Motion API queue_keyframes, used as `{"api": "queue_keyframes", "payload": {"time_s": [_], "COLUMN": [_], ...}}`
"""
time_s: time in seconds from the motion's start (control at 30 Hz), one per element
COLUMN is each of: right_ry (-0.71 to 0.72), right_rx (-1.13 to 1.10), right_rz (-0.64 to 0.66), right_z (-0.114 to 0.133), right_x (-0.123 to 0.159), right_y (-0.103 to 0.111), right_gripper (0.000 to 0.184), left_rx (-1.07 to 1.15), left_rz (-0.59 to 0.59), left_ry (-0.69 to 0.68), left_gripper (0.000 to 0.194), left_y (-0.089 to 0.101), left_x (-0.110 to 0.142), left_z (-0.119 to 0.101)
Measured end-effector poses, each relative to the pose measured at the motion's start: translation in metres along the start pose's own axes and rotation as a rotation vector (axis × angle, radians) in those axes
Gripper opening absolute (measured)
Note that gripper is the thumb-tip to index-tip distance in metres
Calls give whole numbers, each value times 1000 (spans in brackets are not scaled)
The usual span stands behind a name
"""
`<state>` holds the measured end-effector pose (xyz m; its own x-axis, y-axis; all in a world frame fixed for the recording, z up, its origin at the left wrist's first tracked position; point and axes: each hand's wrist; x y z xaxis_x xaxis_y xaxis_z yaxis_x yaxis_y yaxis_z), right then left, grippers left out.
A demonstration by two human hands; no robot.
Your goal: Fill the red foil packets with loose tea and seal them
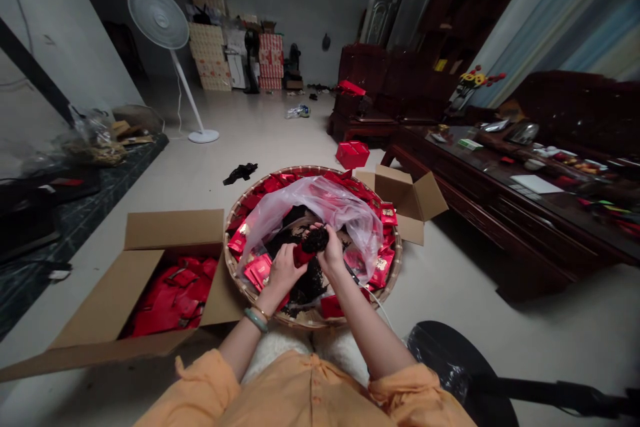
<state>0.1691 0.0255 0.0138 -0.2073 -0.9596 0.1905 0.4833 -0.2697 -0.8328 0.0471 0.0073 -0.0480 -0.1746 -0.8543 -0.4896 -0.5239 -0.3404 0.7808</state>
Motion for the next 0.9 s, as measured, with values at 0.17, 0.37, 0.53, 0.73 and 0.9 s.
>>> {"api": "queue_keyframes", "payload": {"time_s": [0.17,0.37,0.53,0.73,0.9], "right_ry": [126,188,188,210,313], "right_rx": [207,418,451,722,959], "right_rz": [26,39,110,209,326], "right_z": [-9,-12,-11,-6,2], "right_x": [-3,-6,-1,10,16], "right_y": [7,15,15,21,26], "right_gripper": [27,45,51,44,30], "left_rx": [-1,-18,-10,6,10], "left_rz": [-20,-9,-3,-16,-21], "left_ry": [5,14,36,70,55], "left_gripper": [40,39,42,47,46], "left_y": [-4,-6,-6,-8,-7], "left_x": [0,0,-1,-1,0], "left_z": [0,1,1,7,7]}}
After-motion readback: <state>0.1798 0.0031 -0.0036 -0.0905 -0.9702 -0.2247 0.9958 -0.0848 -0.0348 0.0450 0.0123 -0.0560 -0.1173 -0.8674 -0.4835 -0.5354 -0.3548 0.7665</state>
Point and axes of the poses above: each hand's wrist, its own x-axis away from the middle knuckle, its own y-axis out of the back of the hand, z = x × y, and after that the axes turned 11 degrees about -x, right-handed
